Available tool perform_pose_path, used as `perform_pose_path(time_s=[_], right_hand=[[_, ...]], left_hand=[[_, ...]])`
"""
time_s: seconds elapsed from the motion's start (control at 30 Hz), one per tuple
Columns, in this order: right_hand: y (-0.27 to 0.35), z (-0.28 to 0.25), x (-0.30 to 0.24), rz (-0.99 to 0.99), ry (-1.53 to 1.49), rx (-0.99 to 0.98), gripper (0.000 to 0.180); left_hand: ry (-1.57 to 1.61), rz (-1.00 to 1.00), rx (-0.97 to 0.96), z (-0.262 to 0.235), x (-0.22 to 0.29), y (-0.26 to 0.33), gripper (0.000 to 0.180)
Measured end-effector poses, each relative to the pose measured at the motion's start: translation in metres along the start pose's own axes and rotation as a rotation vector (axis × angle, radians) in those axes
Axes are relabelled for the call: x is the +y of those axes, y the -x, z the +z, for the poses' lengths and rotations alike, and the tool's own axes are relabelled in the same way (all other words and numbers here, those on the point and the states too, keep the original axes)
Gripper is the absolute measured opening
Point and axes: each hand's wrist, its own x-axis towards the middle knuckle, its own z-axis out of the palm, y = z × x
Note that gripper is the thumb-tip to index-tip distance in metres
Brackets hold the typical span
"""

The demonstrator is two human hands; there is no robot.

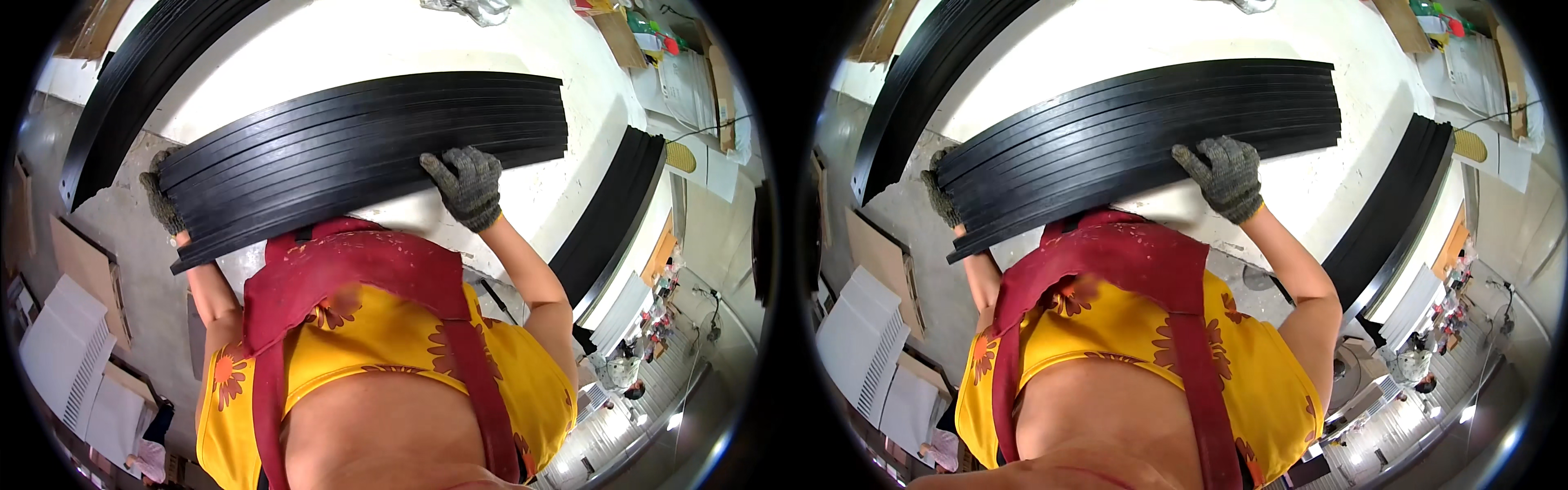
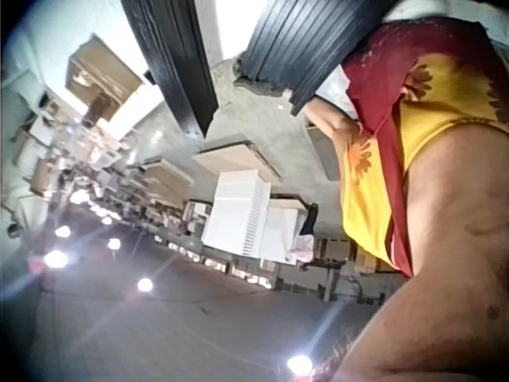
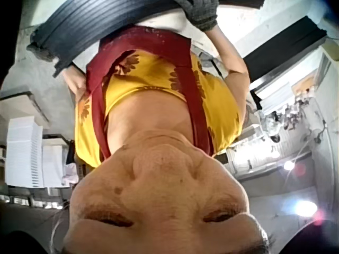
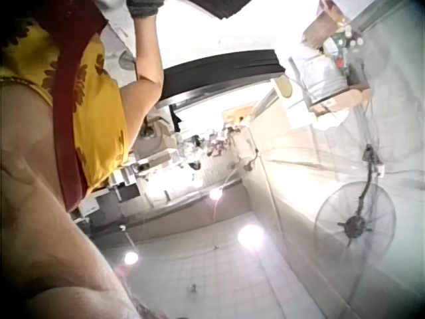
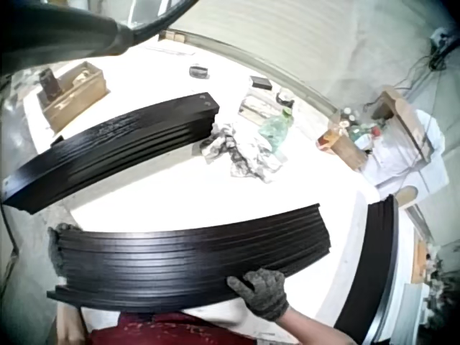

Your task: The person wipes down several black curved furniture panels with a cloth and then stacks them together on a table.

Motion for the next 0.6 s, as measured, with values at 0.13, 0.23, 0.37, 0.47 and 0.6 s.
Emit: perform_pose_path(time_s=[0.13,0.23,0.37,0.47,0.6], right_hand=[[-0.008,0.001,0.006,-0.013,-0.028,0.105,0.038],[-0.001,-0.002,0.005,0.036,-0.073,-0.023,0.036],[0.002,0.008,0.005,0.057,0.051,0.057,0.04],[-0.004,0.012,0.006,0.011,0.182,0.101,0.045],[-0.028,-0.007,-0.002,0.088,0.049,-0.298,0.056]], left_hand=[[-0.251,0.064,-0.046,0.025,-0.014,-0.013,0.045],[-0.666,0.191,-0.05,0.012,-0.014,-0.019,0.042],[-0.816,0.066,-0.121,0.016,0.003,-0.02,0.04],[-1.084,0.017,-0.206,0.009,0.019,-0.032,0.047],[-1.061,0.138,-0.247,0.028,0.016,-0.003,0.087]])
